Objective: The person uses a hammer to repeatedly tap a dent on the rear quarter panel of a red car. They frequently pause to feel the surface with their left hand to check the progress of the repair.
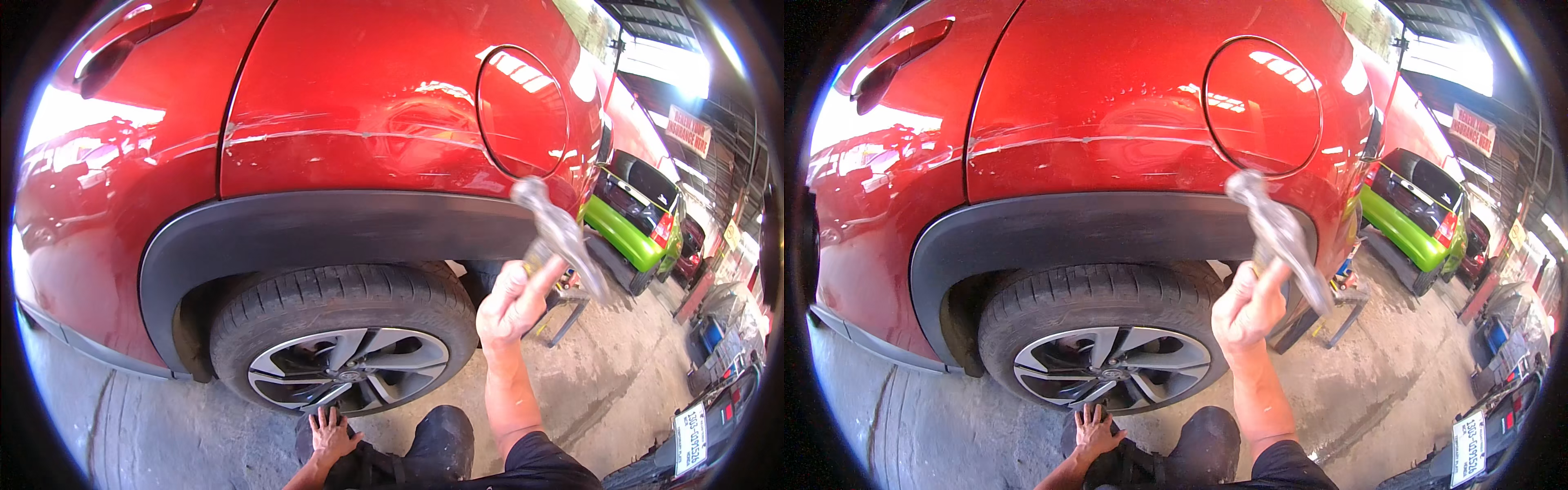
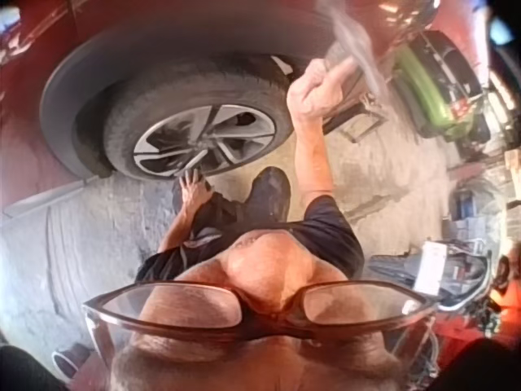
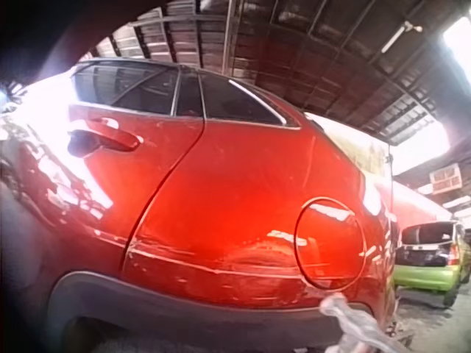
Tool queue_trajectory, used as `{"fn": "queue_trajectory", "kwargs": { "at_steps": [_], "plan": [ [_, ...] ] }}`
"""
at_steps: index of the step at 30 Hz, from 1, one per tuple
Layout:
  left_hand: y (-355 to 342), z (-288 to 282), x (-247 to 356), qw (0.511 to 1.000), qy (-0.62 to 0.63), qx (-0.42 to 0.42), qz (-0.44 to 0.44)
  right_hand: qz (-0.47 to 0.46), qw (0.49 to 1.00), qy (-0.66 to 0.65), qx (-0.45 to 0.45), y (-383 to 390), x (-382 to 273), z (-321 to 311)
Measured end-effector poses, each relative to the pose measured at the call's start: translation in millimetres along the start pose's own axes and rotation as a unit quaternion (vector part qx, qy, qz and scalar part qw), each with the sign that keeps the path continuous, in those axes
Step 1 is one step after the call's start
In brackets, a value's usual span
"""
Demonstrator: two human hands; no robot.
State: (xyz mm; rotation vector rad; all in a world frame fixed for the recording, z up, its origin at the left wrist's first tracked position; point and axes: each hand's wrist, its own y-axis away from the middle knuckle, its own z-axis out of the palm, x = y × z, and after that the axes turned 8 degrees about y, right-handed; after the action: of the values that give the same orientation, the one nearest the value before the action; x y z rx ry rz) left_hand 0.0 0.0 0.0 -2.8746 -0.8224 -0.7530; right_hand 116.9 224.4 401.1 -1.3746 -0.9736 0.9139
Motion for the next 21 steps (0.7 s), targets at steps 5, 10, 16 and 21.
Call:
{"fn": "queue_trajectory", "kwargs": {
  "at_steps": [5, 10, 16, 21],
  "plan": [
    [24.6, -16.5, -11.4, 0.999, -0.020, -0.027, -0.021, -0.036, 0.999, 0.003, -0.002, -13.8, -18.9, 21.4],
    [12.7, -12.9, -3.1, 1.000, -0.002, 0.010, 0.003, -0.043, 0.998, 0.038, 0.037, -21.6, -32.1, 9.6],
    [12.0, -11.6, -4.5, 0.999, 0.013, 0.027, 0.011, -0.062, 0.997, 0.049, -0.022, -34.6, -43.6, 15.0],
    [14.9, -6.6, -10.0, 0.999, 0.024, 0.038, 0.010, -0.003, 0.999, -0.041, 0.007, -22.7, -44.4, 11.4]
  ]
}}
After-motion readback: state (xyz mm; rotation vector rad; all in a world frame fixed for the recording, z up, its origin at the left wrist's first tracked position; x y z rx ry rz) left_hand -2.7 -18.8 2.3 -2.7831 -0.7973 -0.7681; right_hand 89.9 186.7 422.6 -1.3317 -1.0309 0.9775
